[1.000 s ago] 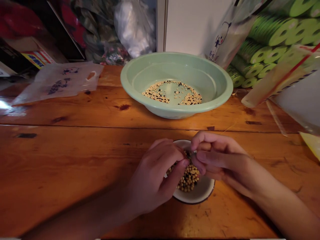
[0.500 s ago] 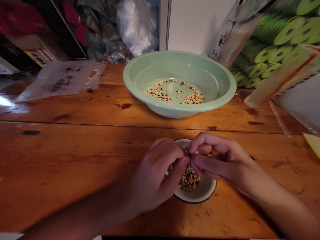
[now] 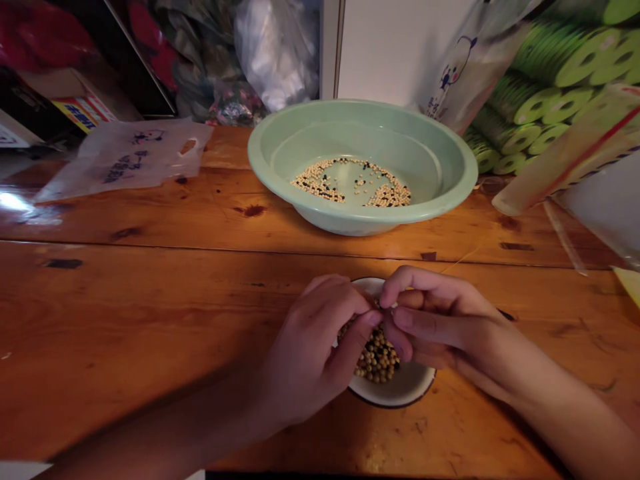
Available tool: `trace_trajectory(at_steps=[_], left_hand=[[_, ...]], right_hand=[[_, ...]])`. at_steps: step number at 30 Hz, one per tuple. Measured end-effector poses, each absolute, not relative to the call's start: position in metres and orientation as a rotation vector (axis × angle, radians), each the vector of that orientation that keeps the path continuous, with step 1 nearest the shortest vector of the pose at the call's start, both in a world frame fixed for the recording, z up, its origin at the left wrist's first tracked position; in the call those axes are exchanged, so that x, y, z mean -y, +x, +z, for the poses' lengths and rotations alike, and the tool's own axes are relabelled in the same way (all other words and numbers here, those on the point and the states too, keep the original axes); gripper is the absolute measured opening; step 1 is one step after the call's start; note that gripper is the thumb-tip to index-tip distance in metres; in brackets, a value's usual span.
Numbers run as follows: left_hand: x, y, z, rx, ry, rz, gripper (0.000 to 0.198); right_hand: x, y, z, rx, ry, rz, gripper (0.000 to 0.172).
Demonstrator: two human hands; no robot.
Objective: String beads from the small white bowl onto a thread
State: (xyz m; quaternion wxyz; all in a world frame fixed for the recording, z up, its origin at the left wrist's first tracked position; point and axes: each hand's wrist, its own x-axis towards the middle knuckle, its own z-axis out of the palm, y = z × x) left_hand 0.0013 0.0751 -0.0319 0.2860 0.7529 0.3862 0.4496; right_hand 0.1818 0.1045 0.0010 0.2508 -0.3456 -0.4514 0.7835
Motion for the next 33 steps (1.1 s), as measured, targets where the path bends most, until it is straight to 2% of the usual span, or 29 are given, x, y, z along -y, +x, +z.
trace_trajectory(at_steps=[6, 10, 17, 22, 24, 33], left_hand=[[-0.0744, 0.0016, -0.0347, -1.039, 2.003, 1.240, 0.016], [-0.0739, 0.0014, -0.0360, -1.098, 2.035, 1.203, 0.016], [-0.0763, 0.0023, -0.0370, -1.116, 2.123, 1.104, 0.019], [-0.0760, 0.0028, -0.0385, -1.166, 2.135, 1.141, 0.004], [-0.0759, 0.0028, -0.0388, -1.214, 2.116, 1.137, 0.011], [-0.0759, 0.0026, -0.0352, -1.179, 2.050, 1.160, 0.010]], right_hand=[[-0.1049, 0.1819, -0.0041, 1.252, -0.859, 2.153, 0.018], [-0.1048, 0.1828, -0.0045, 1.259, -0.864, 2.096, 0.004], [-0.1001, 0.1815, -0.0033, 1.347, -0.944, 1.915, 0.008], [-0.1000, 0.1825, -0.0030, 1.348, -0.973, 1.829, 0.009], [-0.1009, 0.1834, -0.0040, 1.348, -0.974, 1.806, 0.009], [-0.1039, 0.1843, -0.0083, 1.306, -0.964, 1.793, 0.005]])
